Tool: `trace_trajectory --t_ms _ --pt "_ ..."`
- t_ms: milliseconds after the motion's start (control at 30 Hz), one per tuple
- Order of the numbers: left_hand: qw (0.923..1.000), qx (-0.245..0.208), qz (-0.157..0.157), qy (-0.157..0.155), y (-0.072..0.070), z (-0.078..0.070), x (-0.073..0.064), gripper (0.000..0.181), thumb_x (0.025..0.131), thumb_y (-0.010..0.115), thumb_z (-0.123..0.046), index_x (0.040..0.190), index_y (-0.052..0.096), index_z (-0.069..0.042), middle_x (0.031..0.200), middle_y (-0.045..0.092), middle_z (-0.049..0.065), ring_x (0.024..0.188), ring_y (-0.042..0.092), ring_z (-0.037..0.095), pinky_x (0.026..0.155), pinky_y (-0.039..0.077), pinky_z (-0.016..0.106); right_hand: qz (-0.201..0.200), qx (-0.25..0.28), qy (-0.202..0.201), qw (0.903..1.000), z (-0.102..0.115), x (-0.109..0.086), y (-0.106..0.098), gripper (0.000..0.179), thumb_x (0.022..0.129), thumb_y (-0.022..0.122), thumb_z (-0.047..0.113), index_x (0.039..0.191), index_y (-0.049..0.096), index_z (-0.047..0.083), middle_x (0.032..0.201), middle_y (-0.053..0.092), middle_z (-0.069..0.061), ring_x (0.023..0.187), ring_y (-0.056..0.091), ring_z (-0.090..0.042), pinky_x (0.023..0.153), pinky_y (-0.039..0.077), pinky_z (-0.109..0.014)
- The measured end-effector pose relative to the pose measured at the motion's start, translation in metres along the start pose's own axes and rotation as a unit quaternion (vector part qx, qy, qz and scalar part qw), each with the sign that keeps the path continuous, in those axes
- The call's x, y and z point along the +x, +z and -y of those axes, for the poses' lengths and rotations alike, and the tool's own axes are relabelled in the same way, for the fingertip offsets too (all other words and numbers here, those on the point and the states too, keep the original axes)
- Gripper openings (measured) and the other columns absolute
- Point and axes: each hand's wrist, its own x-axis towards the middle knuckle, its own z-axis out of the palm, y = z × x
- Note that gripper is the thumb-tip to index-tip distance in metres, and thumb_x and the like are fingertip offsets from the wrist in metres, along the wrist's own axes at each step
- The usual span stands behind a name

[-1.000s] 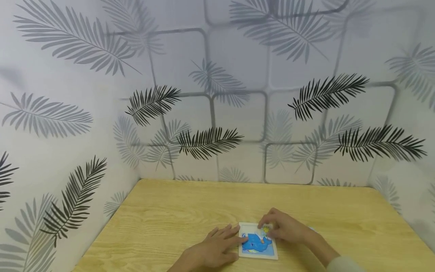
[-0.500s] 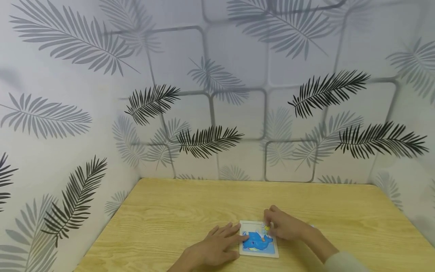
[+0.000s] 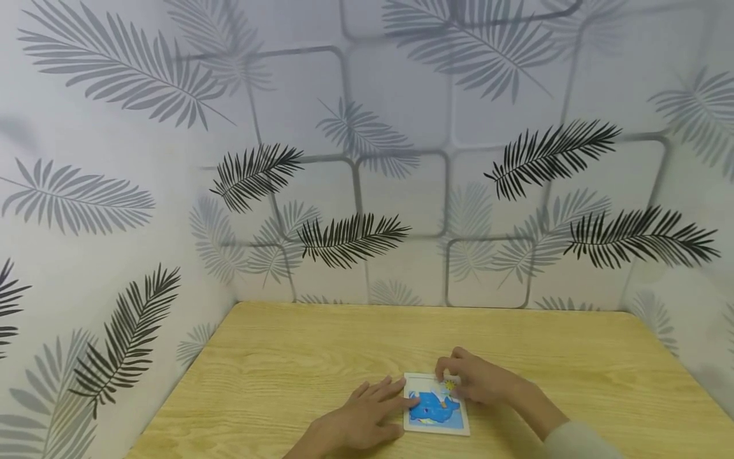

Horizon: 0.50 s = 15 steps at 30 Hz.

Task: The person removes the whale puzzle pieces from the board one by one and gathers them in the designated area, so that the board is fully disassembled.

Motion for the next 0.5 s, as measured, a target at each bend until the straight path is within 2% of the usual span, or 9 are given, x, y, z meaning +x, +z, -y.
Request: trace_trajectory --t_ms 133,267,500 --pt "1.0 -0.001 0.002 -0.005 0.001 0.001 0.0 0.053 0.108 0.051 -0.046 0.16 0.039 -0.04 0.173 0.022 0.0 0.16 0.016 0.029 0.124 0.018 0.065 0.021 -0.006 0.0 0.9998 0.003 0.003 -0.002 0.028 0.096 0.07 0.004 0.11 0.059 0.026 0.107 0.047 -0.006 0.095 0.055 -0.021 0.077 0.056 -0.038" --pt "1.0 0.001 0.001 -0.006 0.001 0.002 0.0 0.054 0.108 0.051 -0.046 0.16 0.039 -0.04 0.173 0.022 0.0 0.16 0.016 0.029 0.124 0.018 0.065 0.033 -0.019 0.019 0.9991 0.006 0.006 -0.004 0.03 0.096 0.071 0.005 0.11 0.058 0.028 0.108 0.047 -0.006 0.098 0.057 -0.024 0.075 0.056 -0.04" --pt "1.0 0.005 -0.004 0.002 0.002 0.003 0.0 0.053 0.108 0.05 -0.046 0.16 0.039 -0.04 0.173 0.022 -0.001 0.16 0.017 0.029 0.123 0.019 0.065 0.046 -0.059 0.049 0.996 0.013 0.01 -0.005 0.035 0.094 0.072 0.004 0.107 0.054 0.032 0.104 0.047 -0.002 0.085 0.054 -0.019 0.061 0.049 -0.029"
